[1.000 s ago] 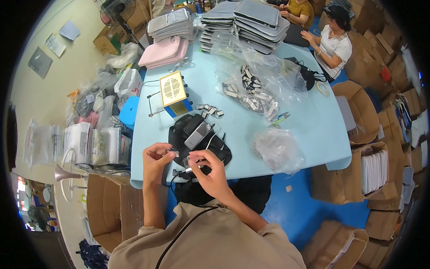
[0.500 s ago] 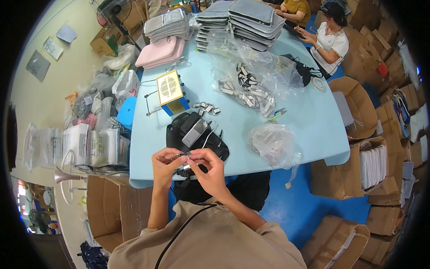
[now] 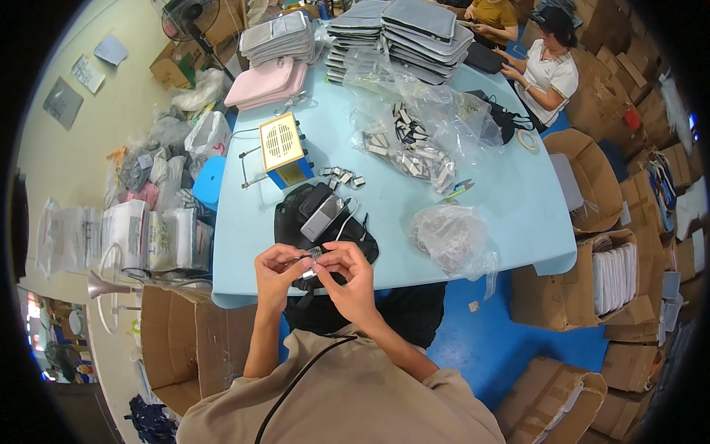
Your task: Assembling small black plastic components on a workbench in a workshop.
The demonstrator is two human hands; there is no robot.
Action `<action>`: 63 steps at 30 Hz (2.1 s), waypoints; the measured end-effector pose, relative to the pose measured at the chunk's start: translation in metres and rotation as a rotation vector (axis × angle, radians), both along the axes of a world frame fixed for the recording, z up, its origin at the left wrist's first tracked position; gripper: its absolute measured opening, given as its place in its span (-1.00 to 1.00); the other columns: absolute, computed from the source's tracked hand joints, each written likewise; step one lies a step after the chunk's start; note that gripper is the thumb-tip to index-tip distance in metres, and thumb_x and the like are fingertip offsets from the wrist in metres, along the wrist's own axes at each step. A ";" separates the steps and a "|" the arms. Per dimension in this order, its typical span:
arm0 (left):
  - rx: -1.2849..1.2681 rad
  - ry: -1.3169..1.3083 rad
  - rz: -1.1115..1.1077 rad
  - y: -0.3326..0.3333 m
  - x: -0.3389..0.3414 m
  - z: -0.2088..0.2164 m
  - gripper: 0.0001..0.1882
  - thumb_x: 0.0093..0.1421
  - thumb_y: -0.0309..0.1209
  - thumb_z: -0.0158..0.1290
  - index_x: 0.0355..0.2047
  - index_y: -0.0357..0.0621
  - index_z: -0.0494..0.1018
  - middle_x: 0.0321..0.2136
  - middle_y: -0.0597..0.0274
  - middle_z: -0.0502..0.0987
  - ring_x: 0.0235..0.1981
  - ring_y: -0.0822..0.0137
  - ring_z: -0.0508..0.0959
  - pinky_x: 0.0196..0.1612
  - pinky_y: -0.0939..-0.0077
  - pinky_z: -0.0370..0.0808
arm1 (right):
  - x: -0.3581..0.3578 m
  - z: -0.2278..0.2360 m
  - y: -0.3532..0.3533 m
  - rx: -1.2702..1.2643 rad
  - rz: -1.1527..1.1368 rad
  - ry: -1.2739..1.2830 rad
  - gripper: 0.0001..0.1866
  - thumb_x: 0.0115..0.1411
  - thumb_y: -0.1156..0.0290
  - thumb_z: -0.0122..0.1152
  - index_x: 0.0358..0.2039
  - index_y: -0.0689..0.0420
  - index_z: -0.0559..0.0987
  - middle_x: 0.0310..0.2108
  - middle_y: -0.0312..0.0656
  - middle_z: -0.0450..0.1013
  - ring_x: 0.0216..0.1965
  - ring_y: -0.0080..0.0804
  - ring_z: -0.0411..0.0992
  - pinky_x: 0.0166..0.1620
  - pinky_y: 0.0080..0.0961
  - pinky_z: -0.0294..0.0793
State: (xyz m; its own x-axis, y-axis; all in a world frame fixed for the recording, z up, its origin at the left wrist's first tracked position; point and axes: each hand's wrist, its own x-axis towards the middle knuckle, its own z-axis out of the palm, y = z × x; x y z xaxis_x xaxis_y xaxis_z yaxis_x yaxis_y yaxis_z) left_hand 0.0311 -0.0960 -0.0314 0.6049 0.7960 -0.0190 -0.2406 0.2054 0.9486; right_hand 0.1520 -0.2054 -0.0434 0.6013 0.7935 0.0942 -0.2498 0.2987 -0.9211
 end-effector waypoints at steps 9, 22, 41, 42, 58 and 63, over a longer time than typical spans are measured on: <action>0.001 0.013 0.006 -0.003 0.000 0.001 -0.65 0.10 -0.69 0.33 -0.10 -0.34 0.52 -0.28 0.05 0.70 -0.29 0.49 0.64 -0.21 0.67 0.55 | 0.001 0.000 -0.002 -0.022 0.033 -0.025 -0.59 0.20 0.67 0.34 0.04 0.25 0.45 -0.25 -0.22 0.56 -0.21 -0.59 0.55 -0.09 -0.62 0.55; -0.001 0.018 0.014 -0.006 0.001 -0.008 -0.61 0.10 -0.68 0.33 -0.06 -0.38 0.51 -0.26 -0.02 0.70 -0.22 0.38 0.68 -0.08 0.55 0.58 | 0.001 -0.007 -0.002 0.002 -0.002 -0.026 -0.66 0.21 0.69 0.32 -0.01 0.27 0.48 -0.23 -0.22 0.56 -0.18 -0.58 0.55 -0.06 -0.62 0.56; 0.062 -0.152 0.062 -0.022 0.007 -0.033 -0.74 0.17 -0.71 0.25 -0.14 -0.32 0.49 -0.27 0.08 0.67 -0.21 0.35 0.63 -0.06 0.50 0.54 | -0.005 0.001 -0.008 0.063 -0.121 -0.173 -0.65 0.16 0.75 0.34 -0.04 0.28 0.53 -0.23 -0.18 0.57 -0.23 -0.53 0.56 -0.09 -0.58 0.56; 0.080 -0.193 0.075 -0.023 0.008 -0.036 -0.70 0.18 -0.71 0.25 -0.10 -0.30 0.46 -0.27 0.06 0.67 -0.21 0.35 0.63 -0.07 0.51 0.54 | -0.005 0.001 -0.009 0.067 -0.096 -0.185 -0.63 0.14 0.76 0.36 -0.04 0.29 0.53 -0.24 -0.18 0.57 -0.23 -0.54 0.56 -0.10 -0.58 0.56; 0.068 -0.037 -0.088 -0.004 0.000 -0.009 -0.29 0.03 -0.74 0.35 0.19 -0.27 0.32 -0.01 0.03 0.57 -0.21 0.47 0.60 -0.16 0.59 0.56 | 0.018 -0.005 -0.030 -0.064 0.237 -0.247 -0.42 0.12 0.57 0.47 0.17 0.16 0.52 0.17 -0.15 0.42 0.03 -0.35 0.51 0.08 -0.40 0.51; 0.022 0.008 -0.156 -0.001 -0.004 -0.009 -0.30 0.01 -0.75 0.36 0.17 -0.26 0.35 -0.03 0.07 0.58 -0.26 0.52 0.58 -0.19 0.64 0.51 | 0.020 -0.011 -0.031 -0.070 0.140 -0.327 -0.80 0.16 0.64 0.40 -0.18 0.31 0.67 -0.21 -0.13 0.59 -0.28 -0.42 0.57 -0.14 -0.52 0.56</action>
State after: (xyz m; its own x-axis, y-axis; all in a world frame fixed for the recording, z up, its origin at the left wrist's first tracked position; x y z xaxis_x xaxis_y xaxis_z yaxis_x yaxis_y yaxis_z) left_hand 0.0268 -0.0967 -0.0401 0.7210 0.6929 -0.0078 -0.1996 0.2184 0.9552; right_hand 0.1723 -0.2361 -0.0547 0.4333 0.8774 0.2060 0.0274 0.2157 -0.9761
